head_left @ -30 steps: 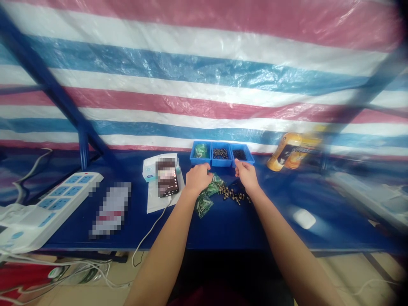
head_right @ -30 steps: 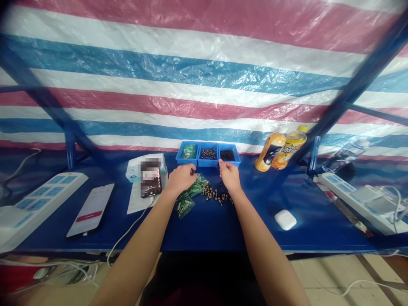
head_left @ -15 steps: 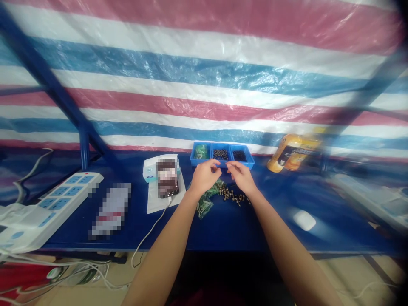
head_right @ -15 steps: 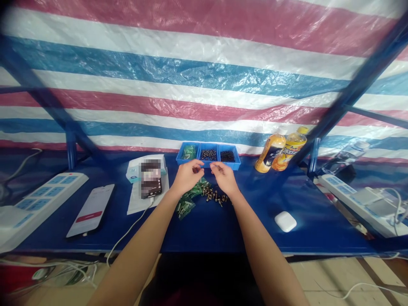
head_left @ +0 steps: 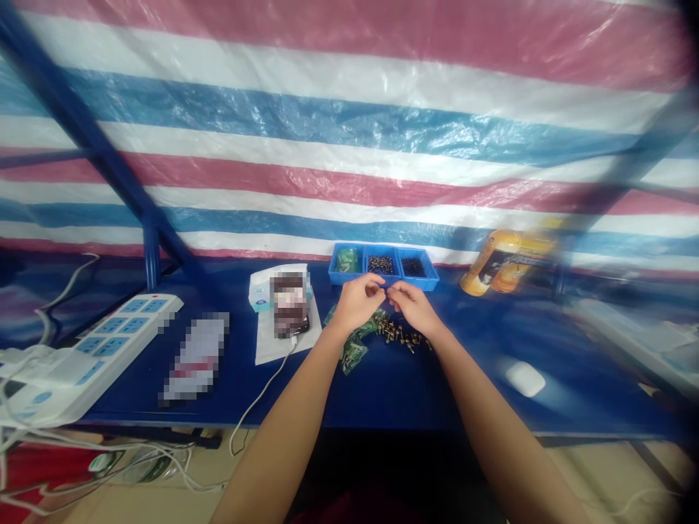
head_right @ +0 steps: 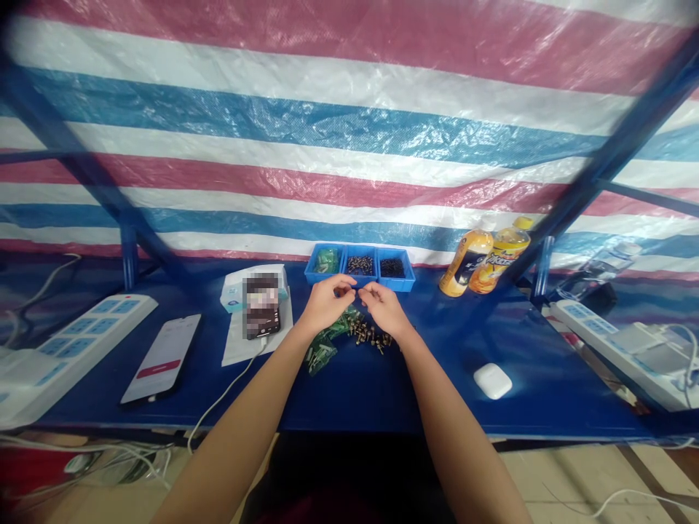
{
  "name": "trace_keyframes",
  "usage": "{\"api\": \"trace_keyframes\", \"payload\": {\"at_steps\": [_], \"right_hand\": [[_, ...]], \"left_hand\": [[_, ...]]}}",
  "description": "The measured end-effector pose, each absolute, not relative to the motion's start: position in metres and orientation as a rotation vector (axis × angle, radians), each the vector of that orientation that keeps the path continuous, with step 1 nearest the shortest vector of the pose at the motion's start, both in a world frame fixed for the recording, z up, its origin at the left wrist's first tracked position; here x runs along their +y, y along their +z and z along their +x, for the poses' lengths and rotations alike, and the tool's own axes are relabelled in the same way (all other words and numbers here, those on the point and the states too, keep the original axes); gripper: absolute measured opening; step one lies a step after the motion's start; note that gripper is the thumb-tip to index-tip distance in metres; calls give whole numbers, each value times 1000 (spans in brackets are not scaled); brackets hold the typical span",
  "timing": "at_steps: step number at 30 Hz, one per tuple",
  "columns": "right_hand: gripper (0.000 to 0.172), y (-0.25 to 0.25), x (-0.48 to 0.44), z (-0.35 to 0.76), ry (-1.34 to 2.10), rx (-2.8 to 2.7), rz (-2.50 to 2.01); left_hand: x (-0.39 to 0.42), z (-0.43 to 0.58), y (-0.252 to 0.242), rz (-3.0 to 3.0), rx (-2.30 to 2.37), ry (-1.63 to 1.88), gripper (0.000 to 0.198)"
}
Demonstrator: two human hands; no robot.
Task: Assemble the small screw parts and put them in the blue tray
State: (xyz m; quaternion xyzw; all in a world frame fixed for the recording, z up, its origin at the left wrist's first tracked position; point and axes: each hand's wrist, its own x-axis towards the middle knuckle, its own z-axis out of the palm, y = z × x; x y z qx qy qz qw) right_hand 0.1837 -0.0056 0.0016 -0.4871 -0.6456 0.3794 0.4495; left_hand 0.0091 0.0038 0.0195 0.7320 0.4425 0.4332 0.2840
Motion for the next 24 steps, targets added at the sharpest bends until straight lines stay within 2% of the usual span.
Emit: {"api": "trace_keyframes", "payload": {"at_steps": [5,9,12,14,19,24], "right_hand": [[47,-3,-1,188,922,-1459,-1310],[35,-6,4,191,887,-1138,-1289],[44,-6,6,192,815,-1008,-1274],[45,-6,6,193,785,-1053,-1302],[31,-3,4,199,682,-1337,-1414],[20,4,-2,214,761,-1852,-1361]], "left_hand": [[4,7,21,1932,1270,1198,17],[5,6,20,1920,1318,1174,17],[6,6,18,1933,1318,1161,18],[7,6,16,1956,1325,1171,18],[13,4,12,2055,1387,1201,26],[14,3,11,1994,1354,1194,20]]}}
